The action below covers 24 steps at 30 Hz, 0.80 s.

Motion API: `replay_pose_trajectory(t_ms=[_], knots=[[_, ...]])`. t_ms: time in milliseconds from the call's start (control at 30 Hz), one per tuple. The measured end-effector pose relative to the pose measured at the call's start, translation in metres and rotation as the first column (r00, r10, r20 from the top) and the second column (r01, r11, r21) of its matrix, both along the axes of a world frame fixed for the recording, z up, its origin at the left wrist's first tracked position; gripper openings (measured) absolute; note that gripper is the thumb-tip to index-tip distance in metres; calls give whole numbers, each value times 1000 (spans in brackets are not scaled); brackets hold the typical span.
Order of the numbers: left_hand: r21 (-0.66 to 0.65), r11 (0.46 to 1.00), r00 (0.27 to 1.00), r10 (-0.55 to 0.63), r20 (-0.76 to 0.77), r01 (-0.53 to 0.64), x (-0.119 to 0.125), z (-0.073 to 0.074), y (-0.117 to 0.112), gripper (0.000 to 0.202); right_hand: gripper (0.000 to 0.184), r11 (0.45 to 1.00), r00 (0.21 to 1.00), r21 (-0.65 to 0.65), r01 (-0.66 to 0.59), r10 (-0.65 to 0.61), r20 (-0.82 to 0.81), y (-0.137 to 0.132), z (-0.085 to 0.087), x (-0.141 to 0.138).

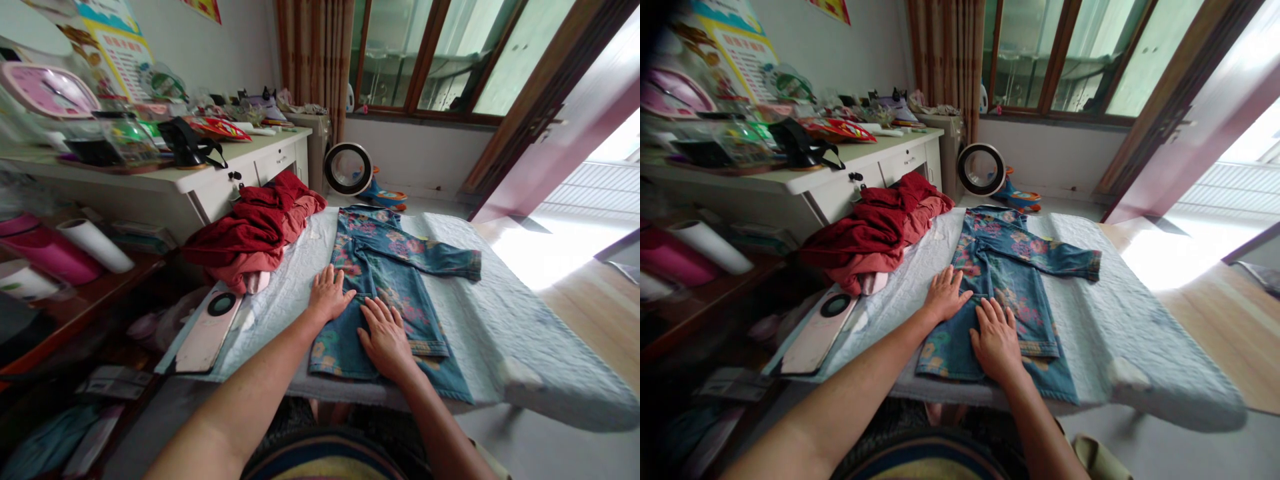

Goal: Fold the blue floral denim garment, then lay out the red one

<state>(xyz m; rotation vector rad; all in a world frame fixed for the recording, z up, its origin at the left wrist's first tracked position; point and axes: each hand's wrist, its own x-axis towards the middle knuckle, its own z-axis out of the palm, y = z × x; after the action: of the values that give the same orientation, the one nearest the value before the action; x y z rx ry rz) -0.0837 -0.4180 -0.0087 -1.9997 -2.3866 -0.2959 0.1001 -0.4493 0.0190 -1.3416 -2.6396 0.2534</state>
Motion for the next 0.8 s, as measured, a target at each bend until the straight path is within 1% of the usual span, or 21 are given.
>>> replay_pose_trajectory(t_ms=[200, 467, 800], knots=[[4, 1000, 1000, -30, -5, 30, 0, 0, -7, 74, 50, 1000, 1000, -12, 7, -7, 6, -1, 3, -1], [6, 1000, 1000, -29, -4, 29, 5, 0, -20, 73, 50, 1000, 1000, 3, 3, -3, 5, 0, 1, 0], [-23, 997, 997, -75, -8, 75, 13, -1, -44, 76, 49, 999, 1000, 33, 2, -2, -3, 0, -3, 1]])
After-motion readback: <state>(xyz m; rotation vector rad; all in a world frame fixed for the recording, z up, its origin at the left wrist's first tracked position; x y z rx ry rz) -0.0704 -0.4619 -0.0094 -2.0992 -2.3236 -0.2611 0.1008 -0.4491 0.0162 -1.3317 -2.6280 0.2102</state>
